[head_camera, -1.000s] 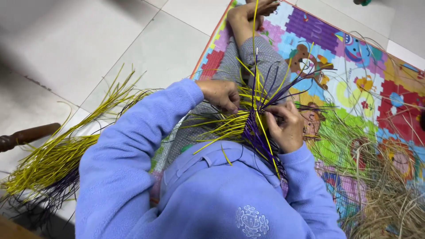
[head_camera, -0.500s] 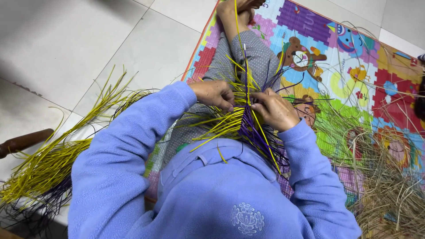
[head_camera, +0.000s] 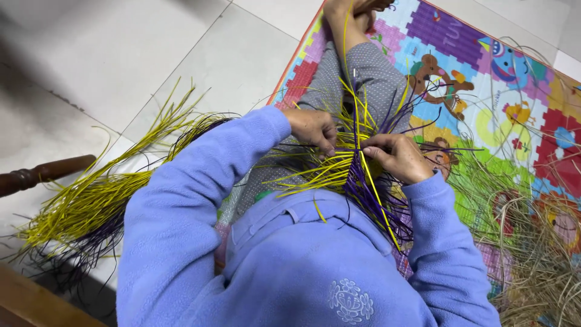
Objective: Weaving colored and natural strands together to form a circular object
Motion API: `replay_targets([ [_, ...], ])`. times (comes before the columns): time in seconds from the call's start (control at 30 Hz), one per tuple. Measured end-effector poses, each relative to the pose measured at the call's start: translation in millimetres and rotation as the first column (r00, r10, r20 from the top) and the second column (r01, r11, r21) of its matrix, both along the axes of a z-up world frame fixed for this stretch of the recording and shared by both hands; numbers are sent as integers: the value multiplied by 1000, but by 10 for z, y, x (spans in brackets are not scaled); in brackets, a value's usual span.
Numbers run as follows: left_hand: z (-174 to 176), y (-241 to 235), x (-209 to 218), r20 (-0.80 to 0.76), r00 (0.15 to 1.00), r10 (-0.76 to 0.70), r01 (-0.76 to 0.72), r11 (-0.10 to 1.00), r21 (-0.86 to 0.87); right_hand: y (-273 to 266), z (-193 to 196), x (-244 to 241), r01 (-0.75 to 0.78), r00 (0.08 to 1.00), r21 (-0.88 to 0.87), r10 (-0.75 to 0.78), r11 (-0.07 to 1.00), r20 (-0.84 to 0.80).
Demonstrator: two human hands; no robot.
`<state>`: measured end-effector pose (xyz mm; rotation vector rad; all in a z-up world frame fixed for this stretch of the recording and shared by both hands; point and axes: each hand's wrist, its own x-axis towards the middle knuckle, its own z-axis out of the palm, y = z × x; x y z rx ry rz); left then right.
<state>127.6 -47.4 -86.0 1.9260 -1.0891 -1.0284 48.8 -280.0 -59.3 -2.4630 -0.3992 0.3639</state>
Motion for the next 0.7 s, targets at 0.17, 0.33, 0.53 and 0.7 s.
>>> replay_targets([
  [0.17, -18, 150, -46, -24, 999, -39, 42, 994, 102, -21, -57, -5, 101, 993, -30, -103, 994, -51],
  [0.33, -165, 355, -45, -33, 999, -28, 32, 992, 124, -38, -91, -12, 149, 987, -52, -152, 987, -49],
  [0.53, -112, 476, -83, -128, 989, 76, -52, 983, 178, 11, -68, -29, 158, 986, -22, -159, 987, -44],
  [0.7, -252, 443, 0, -99, 994, 54, -36, 984, 177, -52, -105, -30, 179, 982, -49, -181, 983, -47],
])
